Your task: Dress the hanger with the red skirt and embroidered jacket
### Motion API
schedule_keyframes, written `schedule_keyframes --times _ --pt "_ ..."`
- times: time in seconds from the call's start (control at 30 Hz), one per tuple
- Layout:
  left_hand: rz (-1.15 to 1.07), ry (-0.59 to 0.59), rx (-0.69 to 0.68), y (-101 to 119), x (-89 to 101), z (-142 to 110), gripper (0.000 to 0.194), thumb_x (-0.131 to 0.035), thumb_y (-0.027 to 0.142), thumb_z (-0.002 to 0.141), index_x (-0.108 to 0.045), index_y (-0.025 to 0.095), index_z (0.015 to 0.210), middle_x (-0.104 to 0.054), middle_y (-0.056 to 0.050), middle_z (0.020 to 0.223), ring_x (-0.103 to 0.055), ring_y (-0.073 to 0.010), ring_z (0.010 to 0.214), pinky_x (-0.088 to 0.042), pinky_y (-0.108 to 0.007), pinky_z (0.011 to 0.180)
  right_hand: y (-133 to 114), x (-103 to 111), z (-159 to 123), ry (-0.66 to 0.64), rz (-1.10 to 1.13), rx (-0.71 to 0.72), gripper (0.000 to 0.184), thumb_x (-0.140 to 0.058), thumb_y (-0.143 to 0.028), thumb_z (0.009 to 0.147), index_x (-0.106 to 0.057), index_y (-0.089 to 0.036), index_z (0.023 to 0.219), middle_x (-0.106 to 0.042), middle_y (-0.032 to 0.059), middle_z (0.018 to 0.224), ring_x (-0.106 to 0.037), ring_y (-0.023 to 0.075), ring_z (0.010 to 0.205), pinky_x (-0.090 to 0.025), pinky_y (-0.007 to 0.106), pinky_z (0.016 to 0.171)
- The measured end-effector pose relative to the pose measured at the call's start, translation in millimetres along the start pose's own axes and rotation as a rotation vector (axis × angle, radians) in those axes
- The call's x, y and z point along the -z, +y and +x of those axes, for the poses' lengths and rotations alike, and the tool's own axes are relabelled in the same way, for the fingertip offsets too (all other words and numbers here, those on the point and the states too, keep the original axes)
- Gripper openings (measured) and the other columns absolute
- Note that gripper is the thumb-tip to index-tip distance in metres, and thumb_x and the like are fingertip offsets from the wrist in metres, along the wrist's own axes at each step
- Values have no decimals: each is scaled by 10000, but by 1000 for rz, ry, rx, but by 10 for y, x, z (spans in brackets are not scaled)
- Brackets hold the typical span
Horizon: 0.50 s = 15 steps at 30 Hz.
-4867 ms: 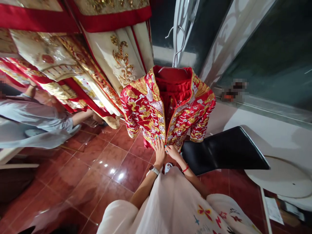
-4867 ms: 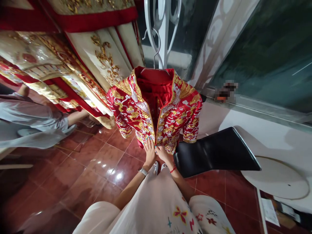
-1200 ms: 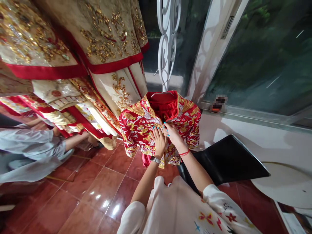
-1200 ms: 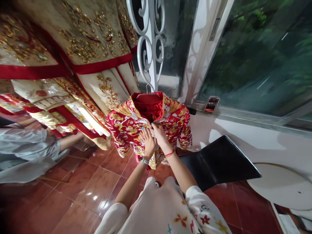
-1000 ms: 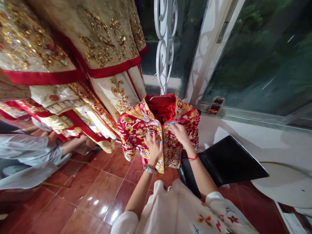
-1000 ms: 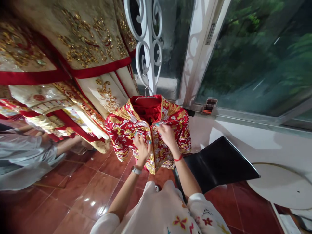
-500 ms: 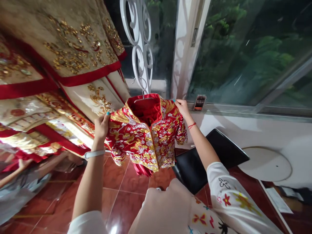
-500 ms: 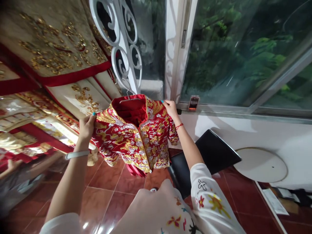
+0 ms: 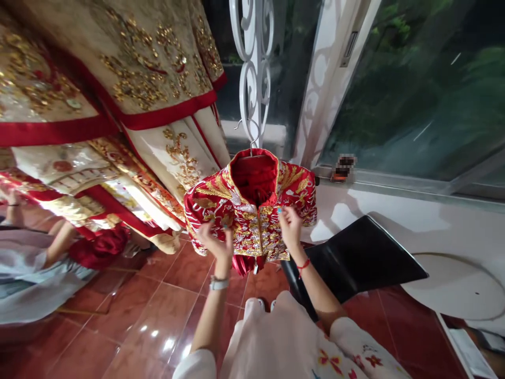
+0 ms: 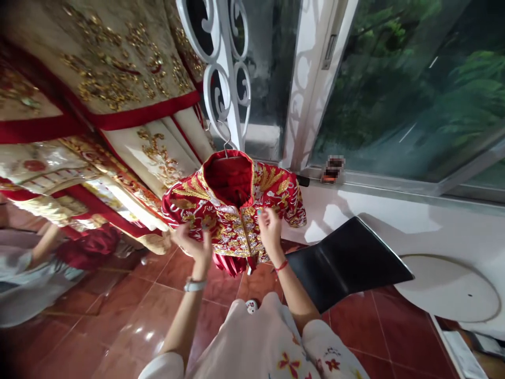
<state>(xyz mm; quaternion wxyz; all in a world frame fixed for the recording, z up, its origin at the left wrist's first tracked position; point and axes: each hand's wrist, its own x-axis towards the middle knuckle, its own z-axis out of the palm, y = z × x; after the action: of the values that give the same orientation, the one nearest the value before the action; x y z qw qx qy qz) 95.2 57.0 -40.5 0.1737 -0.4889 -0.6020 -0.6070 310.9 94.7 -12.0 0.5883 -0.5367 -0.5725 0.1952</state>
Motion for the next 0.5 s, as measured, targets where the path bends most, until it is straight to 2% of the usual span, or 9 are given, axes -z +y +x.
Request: schedule_keyframes --times 0.07,0.13,0.17,0.23,0.3,0.4,0.5 --pt "33 -241 34 57 -161 -381 480 -646 480 819 -523 153 1148 -572 -143 1063 -554 -322 1020 -451 -516 910 -43 -222 -176 -260 -25 -66 253 -557 -440 932 -626 -200 976 -642 24 754 -580 175 621 -451 296 621" --pt "51 -462 101 115 -352 -619 487 -681 499 792 -530 157 1103 -593 -150 1020 -572 -329 968 -452 -496 869 -95 -402 -198 -318 -72 -85 232 -564 -428 922 -623 -205 949 -667 43 784 -598 192 666 -448 308 666" --pt "54 -529 133 137 -442 -680 473 -693 485 785 -531 160 1089 -602 -155 1007 -581 -331 955 -450 -485 859 -117 -465 -174 -313 -76 -84 215 -553 -417 923 -616 -212 923 -676 53 800 -602 201 690 -446 315 687" --pt "54 -565 188 159 -589 -709 426 -708 425 772 -531 168 1063 -615 -157 984 -599 -325 928 -449 -455 837 -140 -528 -111 -315 -30 -85 196 -528 -398 924 -592 -228 851 -675 55 794 -590 202 696 -435 315 694" --pt "60 -544 235 151 -675 -673 365 -700 354 764 -533 180 1039 -625 -137 951 -610 -302 879 -449 -416 798 -136 -520 -75 -358 77 -118 224 -536 -415 899 -554 -238 764 -632 26 713 -543 180 632 -407 298 638" --pt "77 -547 282 117 -701 -624 221 -656 244 770 -536 201 951 -621 -90 846 -592 -256 767 -423 -361 723 -135 -424 -69 -546 261 -269 360 -570 -503 844 -487 -234 619 -496 -28 545 -429 133 515 -325 270 533" --pt "76 -573 288 106 -676 -610 124 -614 191 797 -518 216 872 -609 -67 781 -560 -230 707 -386 -332 677 -261 -295 -1 -724 458 -456 412 -615 -556 804 -500 -218 598 -435 -55 511 -360 95 473 -258 248 476"
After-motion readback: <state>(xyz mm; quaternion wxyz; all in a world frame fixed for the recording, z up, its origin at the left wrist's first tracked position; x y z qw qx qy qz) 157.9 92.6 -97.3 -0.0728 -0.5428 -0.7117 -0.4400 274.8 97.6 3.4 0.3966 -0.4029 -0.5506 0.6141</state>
